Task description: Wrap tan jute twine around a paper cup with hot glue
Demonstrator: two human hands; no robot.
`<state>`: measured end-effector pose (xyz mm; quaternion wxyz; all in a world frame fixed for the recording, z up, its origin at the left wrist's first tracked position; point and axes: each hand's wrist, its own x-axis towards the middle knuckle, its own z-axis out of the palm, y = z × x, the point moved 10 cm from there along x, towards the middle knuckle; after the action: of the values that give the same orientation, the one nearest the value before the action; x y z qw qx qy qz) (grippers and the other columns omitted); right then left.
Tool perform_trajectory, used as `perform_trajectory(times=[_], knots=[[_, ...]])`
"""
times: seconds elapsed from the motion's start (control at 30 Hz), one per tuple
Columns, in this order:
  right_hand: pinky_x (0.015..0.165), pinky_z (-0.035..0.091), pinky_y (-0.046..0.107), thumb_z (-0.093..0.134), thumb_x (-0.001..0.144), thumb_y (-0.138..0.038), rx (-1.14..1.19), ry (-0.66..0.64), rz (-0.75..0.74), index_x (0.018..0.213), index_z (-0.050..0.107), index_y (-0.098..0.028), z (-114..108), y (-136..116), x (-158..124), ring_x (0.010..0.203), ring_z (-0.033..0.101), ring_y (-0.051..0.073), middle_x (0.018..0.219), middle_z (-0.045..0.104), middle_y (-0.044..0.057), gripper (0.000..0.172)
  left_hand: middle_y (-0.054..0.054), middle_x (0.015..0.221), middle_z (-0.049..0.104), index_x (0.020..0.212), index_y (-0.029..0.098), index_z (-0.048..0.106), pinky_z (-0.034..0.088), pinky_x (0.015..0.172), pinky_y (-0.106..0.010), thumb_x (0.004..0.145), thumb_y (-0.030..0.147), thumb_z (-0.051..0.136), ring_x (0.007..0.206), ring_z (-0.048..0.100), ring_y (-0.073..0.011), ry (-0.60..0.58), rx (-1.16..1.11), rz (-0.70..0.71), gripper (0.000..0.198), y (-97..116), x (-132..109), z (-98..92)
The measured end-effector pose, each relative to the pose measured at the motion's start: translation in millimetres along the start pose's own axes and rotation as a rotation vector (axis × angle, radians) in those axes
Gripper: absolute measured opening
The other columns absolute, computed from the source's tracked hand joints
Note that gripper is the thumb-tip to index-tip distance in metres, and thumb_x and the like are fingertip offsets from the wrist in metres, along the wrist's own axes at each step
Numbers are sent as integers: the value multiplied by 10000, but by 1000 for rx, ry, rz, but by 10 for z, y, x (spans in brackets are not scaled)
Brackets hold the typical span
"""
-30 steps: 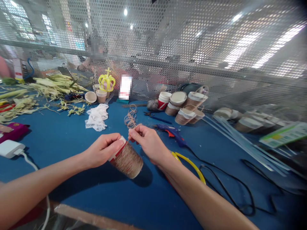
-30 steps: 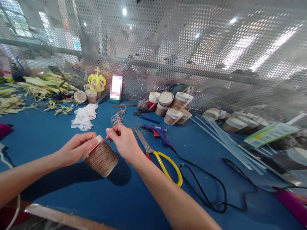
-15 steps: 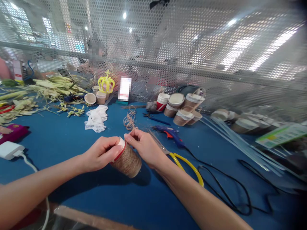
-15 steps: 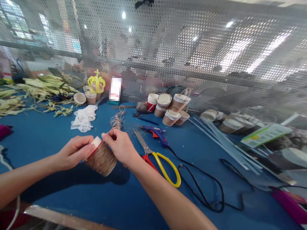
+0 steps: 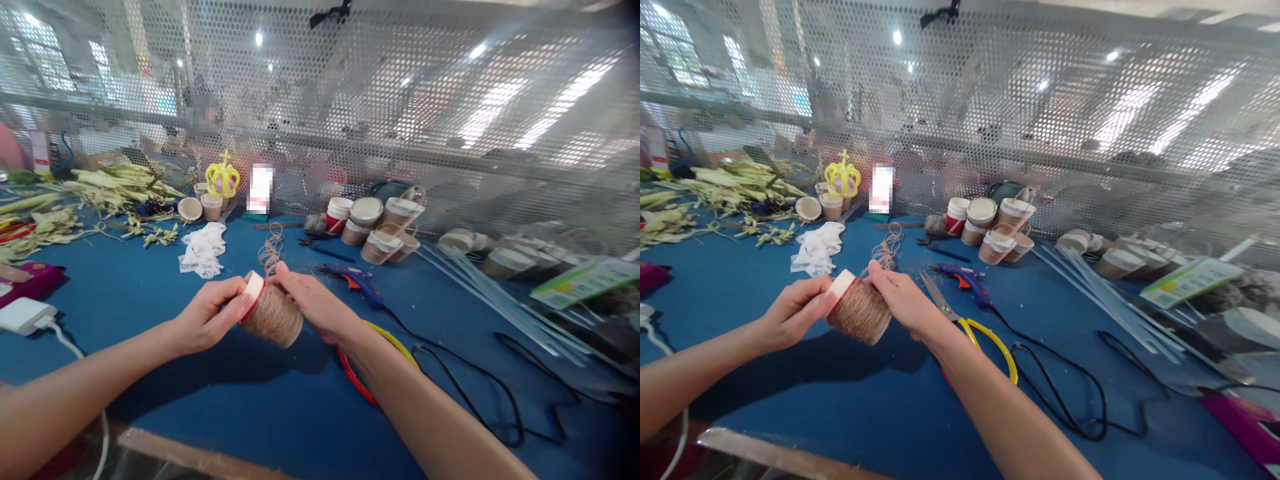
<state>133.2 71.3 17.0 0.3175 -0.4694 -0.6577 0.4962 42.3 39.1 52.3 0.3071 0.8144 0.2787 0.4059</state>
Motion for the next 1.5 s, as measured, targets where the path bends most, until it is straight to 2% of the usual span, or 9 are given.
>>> perform_trajectory(times=[0.17, 0.4, 0.63, 0.77, 0.9, 1.0, 1.1, 1.23, 1.5], knots=[[767, 429, 331, 434, 799, -538, -157, -124, -42, 1013, 600, -153, -3, -90, -121, 893, 568, 207, 973, 643, 70, 471, 24, 613, 432, 646, 161, 445, 337, 543, -206, 847, 265, 369, 574, 382, -96, -44, -62, -99, 239, -153, 23, 24], [914, 364, 400, 647, 681, -417, -515, 167, -137, 1206, 464, -101, -94, -72, -254, 1072, 499, 265, 1180, 534, 164, 639, -13, 763, 573, 849, 121, 553, 405, 676, -245, 743, 311, 540, 699, 505, -122, -160, -523, -406, 218, -419, -27, 294], [938, 341, 401, 644, 676, -433, -332, 68, -107, 1162, 503, -111, 39, 48, -221, 1098, 480, 268, 1179, 542, 156, 600, -24, 795, 611, 913, 112, 576, 426, 696, -253, 743, 279, 576, 706, 531, -125, -167, -530, -477, 239, -511, -75, 378], [838, 427, 362, 394, 831, -511, 89, 1, 93, 943, 580, -155, -31, 180, -4, 959, 575, 211, 1000, 645, 108, 417, -29, 817, 614, 900, 105, 569, 433, 702, -265, 714, 272, 586, 720, 542, -137, -215, -497, -488, 250, -463, -88, 421], [728, 472, 271, 404, 888, -318, 388, -6, 308, 766, 564, -145, -57, 351, 367, 769, 613, 122, 920, 652, 79, 266, -18, 783, 620, 866, 110, 578, 444, 665, -259, 684, 221, 589, 696, 548, -143, -279, -334, -447, 214, -369, -89, 443], [716, 481, 287, 450, 875, -207, 359, 25, 312, 854, 585, -112, -140, 351, 728, 782, 601, 125, 935, 625, 69, 167, -13, 782, 628, 870, 121, 583, 455, 658, -252, 684, 193, 578, 700, 559, -142, -310, -299, -419, 199, -319, -90, 465], [740, 484, 377, 498, 854, -283, 318, 106, 271, 1092, 519, -146, -312, 273, 1079, 891, 571, 180, 1079, 555, 72, 275, -20, 801, 637, 864, 123, 583, 461, 671, -255, 683, 183, 575, 720, 571, -146, -331, -320, -426, 192, -307, -103, 495], [761, 476, 396, 500, 853, -288, 219, 230, 200, 1126, 500, -155, -614, 122, 1382, 926, 559, 193, 1119, 535, 77, 304, -30, 817, 638, 874, 116, 573, 463, 683, -264, 680, 195, 583, 726, 571, -149, -333, -357, -439, 210, -320, -107, 502], [766, 475, 394, 499, 853, -287, -158, 182, 362, 1121, 506, -157, -854, 419, 1209, 928, 558, 193, 1121, 534, 78, 297, -35, 840, 634, 886, 119, 564, 446, 741, -301, 652, 165, 564, 787, 570, -172, -229, -489, -489, 239, -456, -49, 380]])
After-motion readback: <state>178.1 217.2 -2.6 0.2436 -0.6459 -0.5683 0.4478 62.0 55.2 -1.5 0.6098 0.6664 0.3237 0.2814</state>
